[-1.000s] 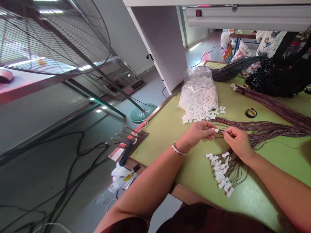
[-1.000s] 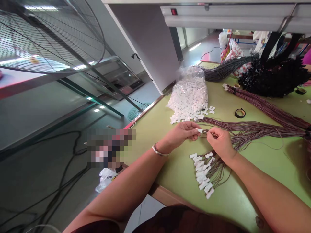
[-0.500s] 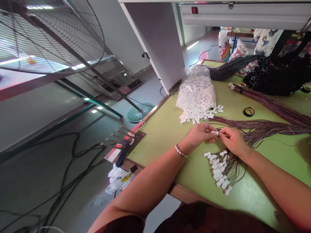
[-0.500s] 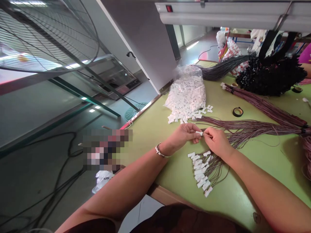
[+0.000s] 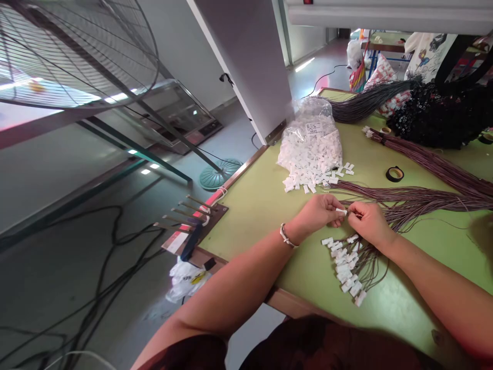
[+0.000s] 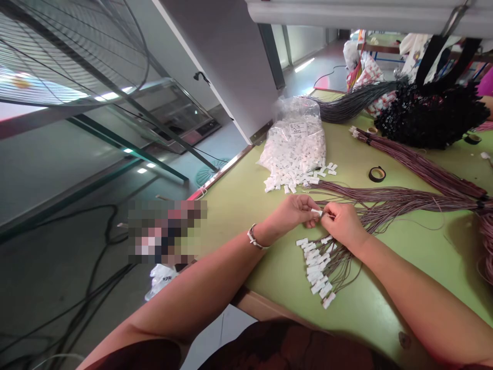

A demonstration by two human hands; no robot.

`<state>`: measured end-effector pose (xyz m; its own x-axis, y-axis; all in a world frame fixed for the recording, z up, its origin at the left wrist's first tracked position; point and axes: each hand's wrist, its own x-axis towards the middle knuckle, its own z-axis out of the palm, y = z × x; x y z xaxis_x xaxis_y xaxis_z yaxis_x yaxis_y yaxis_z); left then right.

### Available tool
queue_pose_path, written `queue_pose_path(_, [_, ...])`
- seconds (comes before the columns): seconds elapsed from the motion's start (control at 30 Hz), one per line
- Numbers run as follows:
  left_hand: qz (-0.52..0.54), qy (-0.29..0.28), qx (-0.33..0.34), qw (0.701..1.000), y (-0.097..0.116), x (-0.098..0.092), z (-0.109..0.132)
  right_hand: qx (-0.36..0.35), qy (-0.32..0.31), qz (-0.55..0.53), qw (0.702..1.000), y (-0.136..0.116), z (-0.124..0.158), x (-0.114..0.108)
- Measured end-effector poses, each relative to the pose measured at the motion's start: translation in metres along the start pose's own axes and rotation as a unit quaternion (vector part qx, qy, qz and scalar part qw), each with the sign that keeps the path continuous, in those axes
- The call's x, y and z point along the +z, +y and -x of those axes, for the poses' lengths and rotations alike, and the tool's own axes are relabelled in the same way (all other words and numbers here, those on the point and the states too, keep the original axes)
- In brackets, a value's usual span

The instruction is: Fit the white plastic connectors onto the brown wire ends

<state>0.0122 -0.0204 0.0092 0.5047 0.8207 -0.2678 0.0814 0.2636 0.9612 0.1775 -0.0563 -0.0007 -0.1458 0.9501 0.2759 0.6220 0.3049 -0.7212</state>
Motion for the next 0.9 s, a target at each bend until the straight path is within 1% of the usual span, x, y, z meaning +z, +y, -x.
queue_pose_path(0.2, [0.004, 0.011, -0.014, 1.000, 0.002, 0.005, 0.003, 0.000, -0.006, 0.000, 1.000, 0.003, 0.001, 0.000])
queue_pose_path(0.37, [0.007, 0.038, 0.022, 0.999, 0.002, 0.008, 0.002, 0.023, 0.002, 0.009, 1.000, 0.000, -0.002, 0.000])
queue_pose_path(0.53, [0.018, 0.040, 0.028, 0.999, 0.000, 0.013, -0.001, 0.038, 0.013, 0.015, 0.999, 0.001, -0.004, 0.000])
queue_pose_path(0.6, [0.014, 0.039, 0.026, 0.999, 0.001, 0.013, -0.001, 0.047, 0.007, 0.007, 0.999, 0.001, -0.003, 0.000])
queue_pose_path(0.67, [-0.001, 0.033, 0.024, 0.999, 0.002, 0.010, 0.001, 0.054, -0.008, -0.008, 0.998, 0.001, -0.003, -0.002])
queue_pose_path(0.77, [-0.034, 0.020, 0.017, 0.999, 0.004, -0.001, 0.003, 0.059, -0.028, -0.039, 0.997, 0.000, -0.003, -0.005])
queue_pose_path(0.83, [-0.058, -0.007, 0.005, 0.998, 0.006, -0.010, 0.004, 0.053, -0.046, -0.063, 0.996, 0.000, -0.004, -0.009])
queue_pose_path(0.9, [-0.103, -0.037, -0.009, 0.994, 0.008, -0.015, 0.007, 0.062, -0.057, -0.097, 0.992, 0.001, -0.005, -0.016])
